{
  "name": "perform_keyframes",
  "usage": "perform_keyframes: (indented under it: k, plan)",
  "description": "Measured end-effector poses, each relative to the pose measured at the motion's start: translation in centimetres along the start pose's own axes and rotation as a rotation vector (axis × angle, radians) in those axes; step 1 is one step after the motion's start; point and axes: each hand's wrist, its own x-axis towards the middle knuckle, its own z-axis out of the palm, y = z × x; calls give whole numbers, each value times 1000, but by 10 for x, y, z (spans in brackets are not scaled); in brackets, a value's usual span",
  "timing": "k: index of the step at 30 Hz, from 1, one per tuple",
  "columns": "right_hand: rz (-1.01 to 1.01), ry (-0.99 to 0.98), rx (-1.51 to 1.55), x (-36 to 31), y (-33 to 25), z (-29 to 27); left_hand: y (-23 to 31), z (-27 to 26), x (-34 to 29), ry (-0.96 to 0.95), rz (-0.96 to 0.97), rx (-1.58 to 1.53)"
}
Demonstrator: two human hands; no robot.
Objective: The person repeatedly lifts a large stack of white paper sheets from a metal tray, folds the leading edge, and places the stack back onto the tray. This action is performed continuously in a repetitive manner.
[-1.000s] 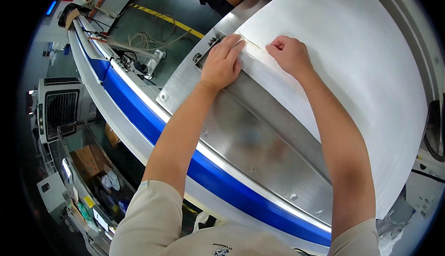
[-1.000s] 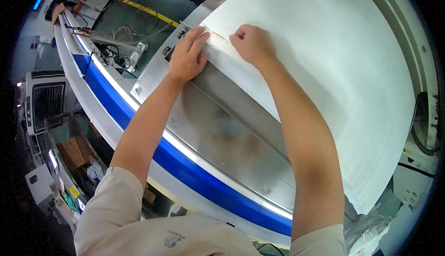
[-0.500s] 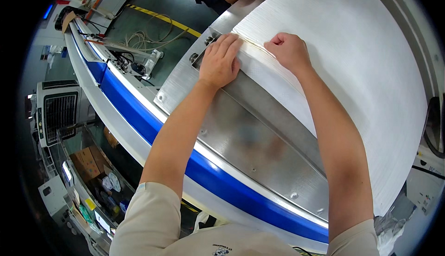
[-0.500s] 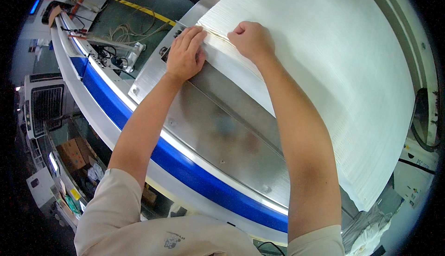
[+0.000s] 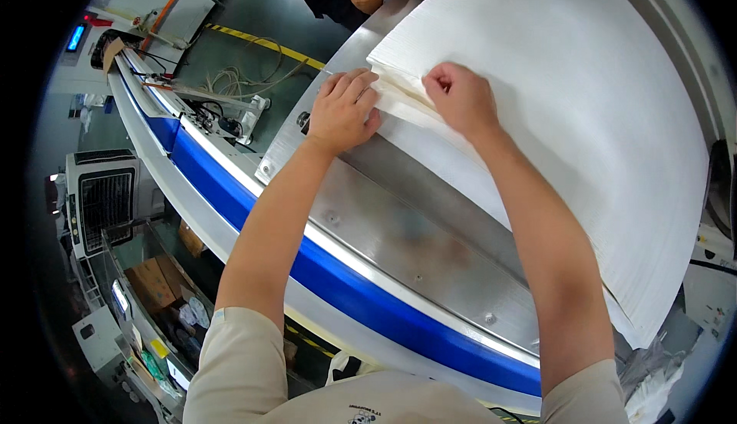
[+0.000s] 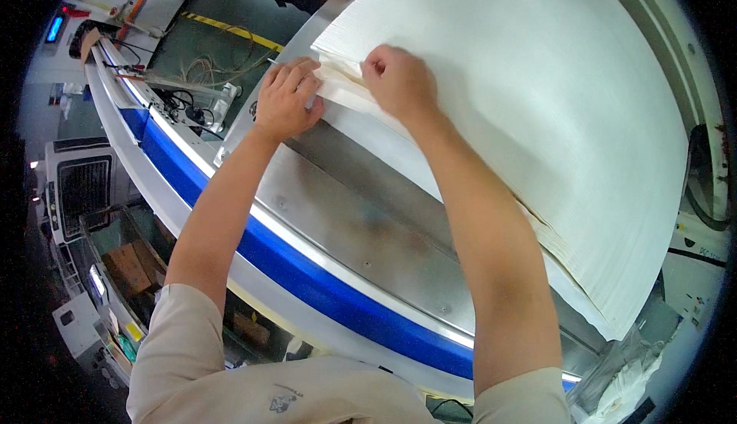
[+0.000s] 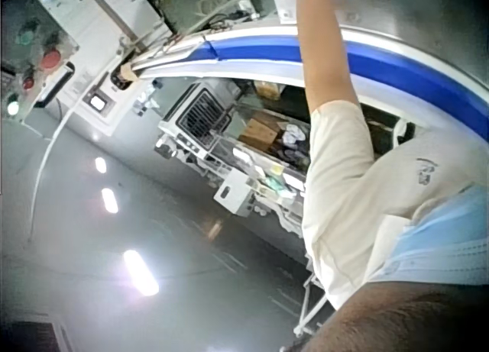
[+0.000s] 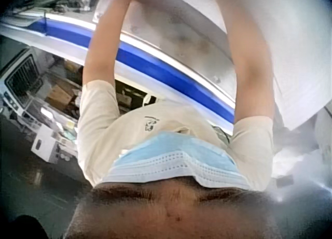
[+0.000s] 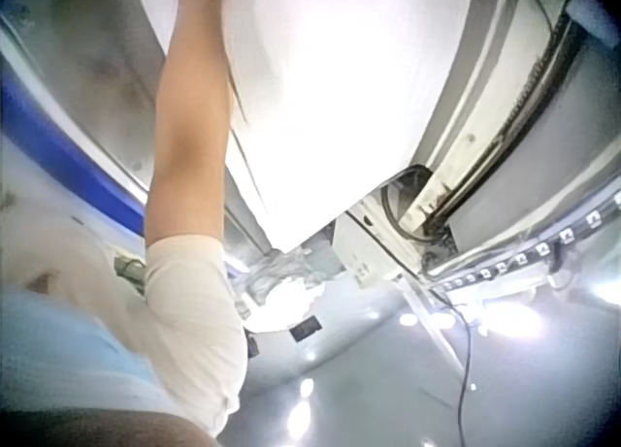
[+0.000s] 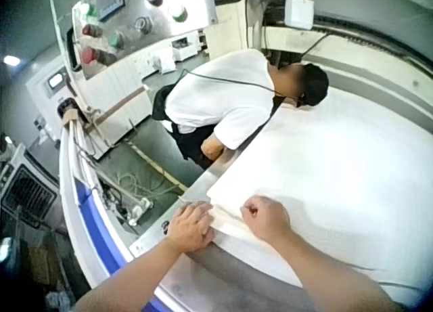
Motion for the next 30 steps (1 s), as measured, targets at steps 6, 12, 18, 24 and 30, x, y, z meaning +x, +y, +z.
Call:
perform_keyframes:
  k: [6,12,18,24,30]
  plan:
    - [65,-43,-367,-96,-2,-20,-7,-14,5,-273,-54,9]
    - [418,-60,-531,-198,58,-107,5,-18,34,-736,15,266]
    - [639,40,-832,-360,208,-269,22,-10,61,-1017,148,568]
    - [759,140,-965,-505,293,-394,-18,33,46,-883,83,504]
    - [1190,-107,-1033,-567,333,-490,-58,60,20,-888,-103,434]
